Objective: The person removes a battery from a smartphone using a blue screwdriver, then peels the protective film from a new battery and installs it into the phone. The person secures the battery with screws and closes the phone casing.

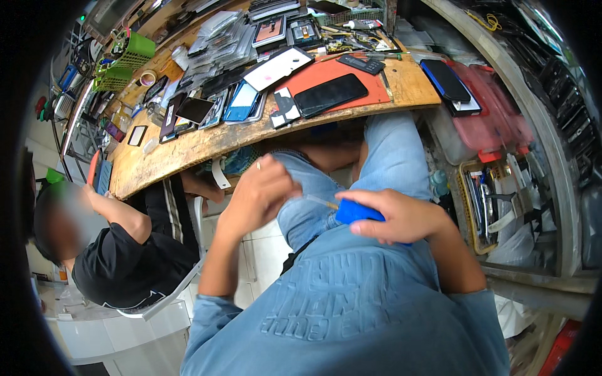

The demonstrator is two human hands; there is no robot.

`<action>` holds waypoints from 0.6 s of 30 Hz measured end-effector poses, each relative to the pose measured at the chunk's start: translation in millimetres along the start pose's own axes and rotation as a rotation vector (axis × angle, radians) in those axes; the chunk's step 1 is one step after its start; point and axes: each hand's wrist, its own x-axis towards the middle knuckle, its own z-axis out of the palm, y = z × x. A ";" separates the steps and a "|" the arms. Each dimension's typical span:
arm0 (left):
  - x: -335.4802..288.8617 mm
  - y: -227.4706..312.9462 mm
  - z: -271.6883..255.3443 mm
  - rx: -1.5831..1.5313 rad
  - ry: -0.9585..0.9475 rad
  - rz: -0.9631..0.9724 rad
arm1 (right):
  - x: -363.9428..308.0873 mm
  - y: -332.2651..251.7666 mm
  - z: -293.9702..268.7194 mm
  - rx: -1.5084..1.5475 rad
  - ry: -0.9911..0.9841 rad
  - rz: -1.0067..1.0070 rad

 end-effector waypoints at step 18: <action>-116.5 -35.5 -16.1 -0.123 -0.226 -0.399 | -21.7 -74.6 -62.8 -0.393 -0.037 -0.174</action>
